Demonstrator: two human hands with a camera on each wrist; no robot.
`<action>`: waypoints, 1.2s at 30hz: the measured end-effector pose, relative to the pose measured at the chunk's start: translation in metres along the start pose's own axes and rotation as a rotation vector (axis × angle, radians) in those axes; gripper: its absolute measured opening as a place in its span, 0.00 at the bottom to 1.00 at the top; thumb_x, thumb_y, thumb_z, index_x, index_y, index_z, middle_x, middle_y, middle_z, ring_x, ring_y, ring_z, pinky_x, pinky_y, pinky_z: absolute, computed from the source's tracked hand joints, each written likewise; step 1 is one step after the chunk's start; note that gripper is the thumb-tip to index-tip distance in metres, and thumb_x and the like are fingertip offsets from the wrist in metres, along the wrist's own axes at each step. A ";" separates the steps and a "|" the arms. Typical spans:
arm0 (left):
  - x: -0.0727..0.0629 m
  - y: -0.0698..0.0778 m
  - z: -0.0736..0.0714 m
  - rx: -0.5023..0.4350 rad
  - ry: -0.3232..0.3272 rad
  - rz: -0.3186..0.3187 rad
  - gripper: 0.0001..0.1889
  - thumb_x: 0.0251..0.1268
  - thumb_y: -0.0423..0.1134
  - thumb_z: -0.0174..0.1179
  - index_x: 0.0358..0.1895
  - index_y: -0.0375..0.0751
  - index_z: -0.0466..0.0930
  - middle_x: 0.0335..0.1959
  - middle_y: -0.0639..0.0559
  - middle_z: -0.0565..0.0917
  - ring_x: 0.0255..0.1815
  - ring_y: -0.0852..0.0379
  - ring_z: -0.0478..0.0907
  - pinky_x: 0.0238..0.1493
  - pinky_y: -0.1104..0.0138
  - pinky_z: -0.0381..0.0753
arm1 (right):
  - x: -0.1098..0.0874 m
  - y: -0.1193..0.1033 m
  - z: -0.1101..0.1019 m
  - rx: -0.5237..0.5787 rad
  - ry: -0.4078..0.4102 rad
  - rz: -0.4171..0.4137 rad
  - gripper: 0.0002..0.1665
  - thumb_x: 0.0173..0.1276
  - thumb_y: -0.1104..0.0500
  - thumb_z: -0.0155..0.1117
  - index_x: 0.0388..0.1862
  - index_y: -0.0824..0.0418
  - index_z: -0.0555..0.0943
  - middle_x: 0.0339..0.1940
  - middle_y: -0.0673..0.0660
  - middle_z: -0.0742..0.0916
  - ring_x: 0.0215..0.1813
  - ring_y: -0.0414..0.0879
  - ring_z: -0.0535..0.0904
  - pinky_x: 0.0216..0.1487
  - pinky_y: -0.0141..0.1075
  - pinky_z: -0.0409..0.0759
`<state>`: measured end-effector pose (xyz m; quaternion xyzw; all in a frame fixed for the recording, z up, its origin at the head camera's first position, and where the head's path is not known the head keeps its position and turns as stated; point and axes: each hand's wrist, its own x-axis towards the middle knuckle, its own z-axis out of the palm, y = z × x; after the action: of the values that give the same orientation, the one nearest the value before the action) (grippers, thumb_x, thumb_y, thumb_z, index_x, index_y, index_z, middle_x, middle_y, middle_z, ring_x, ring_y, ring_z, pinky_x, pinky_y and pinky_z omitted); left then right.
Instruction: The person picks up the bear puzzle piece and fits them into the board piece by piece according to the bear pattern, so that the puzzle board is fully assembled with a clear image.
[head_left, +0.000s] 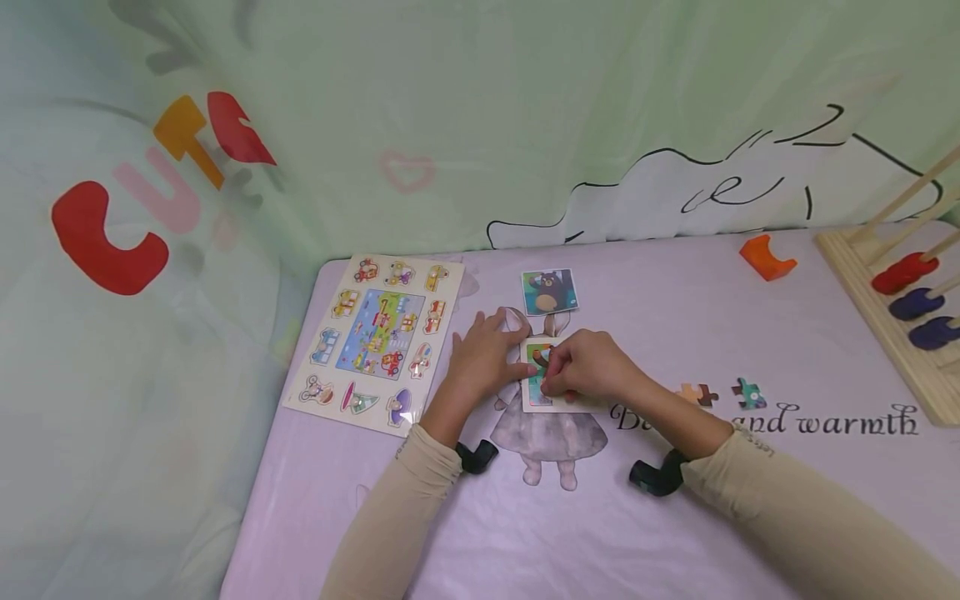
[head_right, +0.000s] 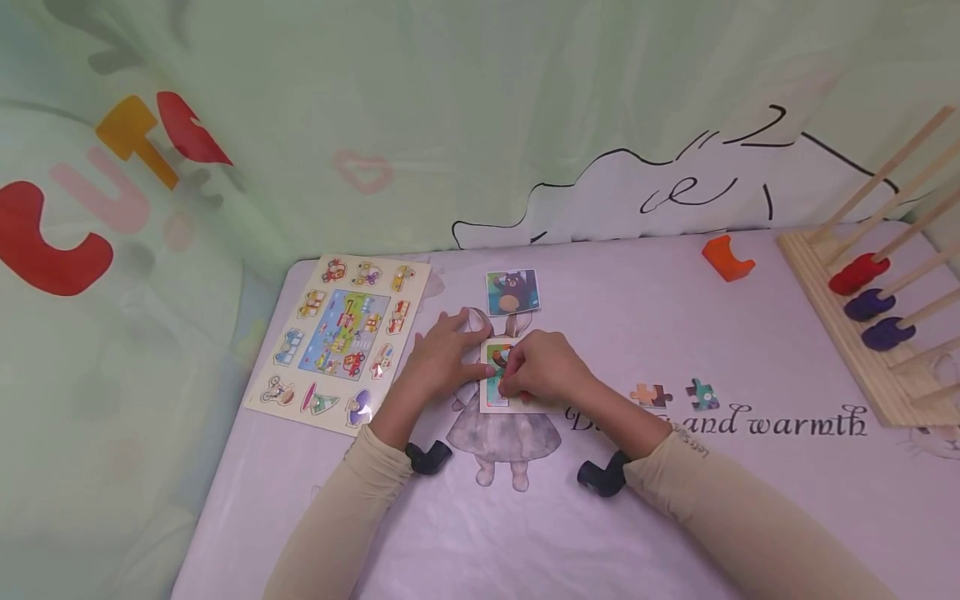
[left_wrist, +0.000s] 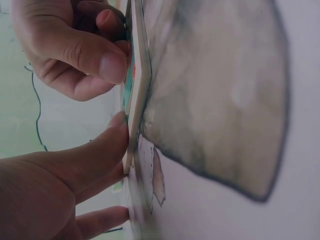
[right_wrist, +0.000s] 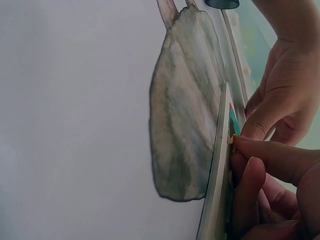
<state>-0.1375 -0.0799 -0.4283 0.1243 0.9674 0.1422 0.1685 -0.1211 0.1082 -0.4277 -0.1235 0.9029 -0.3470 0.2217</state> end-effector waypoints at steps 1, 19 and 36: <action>0.000 0.000 0.000 0.000 0.000 0.000 0.37 0.61 0.59 0.69 0.75 0.65 0.69 0.84 0.49 0.56 0.85 0.40 0.48 0.75 0.32 0.54 | 0.000 0.000 0.000 -0.004 0.002 -0.002 0.09 0.57 0.56 0.78 0.21 0.54 0.87 0.13 0.50 0.83 0.24 0.43 0.79 0.31 0.37 0.69; 0.000 -0.007 -0.001 -0.014 -0.066 0.056 0.41 0.62 0.62 0.67 0.78 0.64 0.63 0.85 0.49 0.51 0.86 0.39 0.42 0.75 0.31 0.49 | -0.002 -0.002 0.000 -0.014 0.005 0.000 0.09 0.58 0.56 0.78 0.21 0.54 0.87 0.13 0.50 0.83 0.26 0.44 0.78 0.30 0.37 0.67; -0.002 -0.007 -0.003 -0.019 -0.084 0.052 0.45 0.59 0.60 0.71 0.79 0.63 0.61 0.86 0.48 0.49 0.86 0.38 0.40 0.76 0.31 0.47 | 0.001 0.003 -0.011 0.014 -0.032 0.014 0.11 0.58 0.54 0.79 0.26 0.55 0.85 0.17 0.49 0.83 0.21 0.42 0.76 0.28 0.35 0.70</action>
<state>-0.1382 -0.0874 -0.4268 0.1537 0.9545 0.1504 0.2064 -0.1276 0.1163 -0.4229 -0.1214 0.8976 -0.3497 0.2392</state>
